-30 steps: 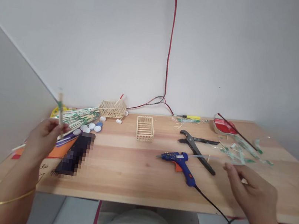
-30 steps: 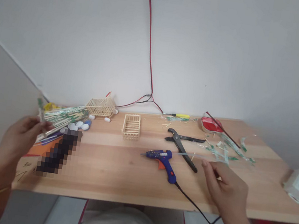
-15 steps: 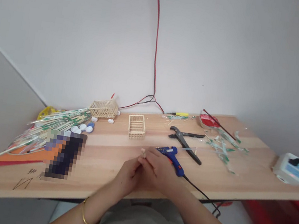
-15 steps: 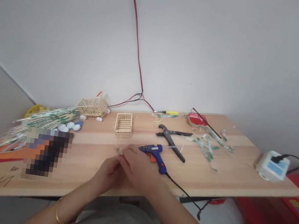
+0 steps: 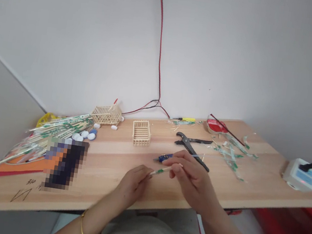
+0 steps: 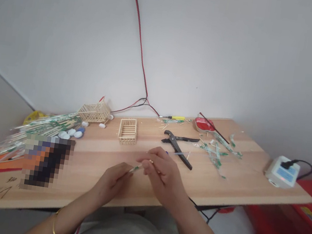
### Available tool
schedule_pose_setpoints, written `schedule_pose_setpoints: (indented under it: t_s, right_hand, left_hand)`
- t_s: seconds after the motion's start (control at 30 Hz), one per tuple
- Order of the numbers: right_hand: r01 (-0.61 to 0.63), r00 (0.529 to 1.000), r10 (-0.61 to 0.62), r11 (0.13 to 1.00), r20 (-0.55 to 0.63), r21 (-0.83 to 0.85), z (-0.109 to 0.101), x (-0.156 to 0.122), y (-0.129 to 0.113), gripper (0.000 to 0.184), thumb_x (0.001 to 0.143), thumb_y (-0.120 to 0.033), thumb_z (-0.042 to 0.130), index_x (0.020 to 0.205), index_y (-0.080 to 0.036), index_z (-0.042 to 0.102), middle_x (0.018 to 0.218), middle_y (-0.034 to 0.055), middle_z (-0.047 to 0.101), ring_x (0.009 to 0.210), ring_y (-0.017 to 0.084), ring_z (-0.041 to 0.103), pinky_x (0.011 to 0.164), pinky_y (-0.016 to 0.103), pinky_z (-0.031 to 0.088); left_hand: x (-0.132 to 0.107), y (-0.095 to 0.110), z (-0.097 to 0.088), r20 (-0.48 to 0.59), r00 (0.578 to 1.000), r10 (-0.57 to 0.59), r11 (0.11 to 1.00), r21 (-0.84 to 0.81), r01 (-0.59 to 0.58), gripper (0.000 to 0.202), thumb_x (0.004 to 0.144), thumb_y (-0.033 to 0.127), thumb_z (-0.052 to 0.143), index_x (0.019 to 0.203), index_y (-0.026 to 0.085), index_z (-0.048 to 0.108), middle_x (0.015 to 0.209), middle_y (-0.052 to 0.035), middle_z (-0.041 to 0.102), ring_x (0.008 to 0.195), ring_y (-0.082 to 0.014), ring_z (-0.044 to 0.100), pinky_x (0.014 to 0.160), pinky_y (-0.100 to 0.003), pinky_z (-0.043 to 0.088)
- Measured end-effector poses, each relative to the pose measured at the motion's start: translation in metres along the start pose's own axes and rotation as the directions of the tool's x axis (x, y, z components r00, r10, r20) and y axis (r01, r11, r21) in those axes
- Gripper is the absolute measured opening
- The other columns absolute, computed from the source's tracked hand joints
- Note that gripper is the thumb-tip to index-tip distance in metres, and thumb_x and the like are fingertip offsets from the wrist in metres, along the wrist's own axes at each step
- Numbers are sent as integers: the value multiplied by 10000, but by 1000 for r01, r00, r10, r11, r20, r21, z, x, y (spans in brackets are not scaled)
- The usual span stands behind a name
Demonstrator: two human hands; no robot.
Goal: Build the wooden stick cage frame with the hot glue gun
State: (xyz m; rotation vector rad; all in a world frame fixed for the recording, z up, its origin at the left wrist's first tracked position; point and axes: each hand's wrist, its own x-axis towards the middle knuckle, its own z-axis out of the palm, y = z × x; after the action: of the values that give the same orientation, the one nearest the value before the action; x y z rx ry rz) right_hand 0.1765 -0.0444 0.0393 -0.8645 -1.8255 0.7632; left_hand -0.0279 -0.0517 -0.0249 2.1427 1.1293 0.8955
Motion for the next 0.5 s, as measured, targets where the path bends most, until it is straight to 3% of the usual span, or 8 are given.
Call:
schedule_pose_setpoints:
  t_s: [0.07,0.13,0.23,0.37,0.5]
  right_hand:
    - [-98,991,106,990,-84,100,-13,-5,4,246,915,-310,445,924,-205,667,830,45,593,635,127,555,568,258,470]
    - [-141,947,204,958,-248,249,-29,-9,10,260,907,-346,456,886,-205,673,804,41,607,595,121,540,523,254,445]
    - [7,826,247,894,-507,447,-57,-10,13,196,860,-343,531,836,-213,676,614,-3,551,551,118,503,544,270,433]
    - [190,592,257,877,-764,442,-93,-12,10,188,752,-351,645,665,-187,617,594,-21,477,505,98,415,515,284,377]
    - [198,463,199,926,-863,320,-116,-27,12,298,772,-449,601,600,-209,556,582,-19,402,485,119,375,461,303,306]
  left_hand:
    - [-2,-1,-5,25,1000,-9,999,42,8,282,918,242,353,973,190,625,853,-89,643,820,-176,595,735,-280,463]
    - [-4,-3,-10,46,998,-36,996,80,33,284,909,239,363,937,182,640,824,-93,648,798,-181,597,712,-279,461]
    - [-5,-4,-16,53,992,-117,990,89,112,261,878,233,412,974,186,649,845,-82,670,813,-184,609,734,-281,463]
    - [7,4,-20,28,950,-311,950,-19,312,282,842,251,457,1070,178,605,728,-10,645,600,-126,576,596,-231,451]
    - [46,19,-15,-3,948,-319,945,-76,318,240,859,319,430,808,177,616,555,38,530,483,-98,501,502,-205,381]
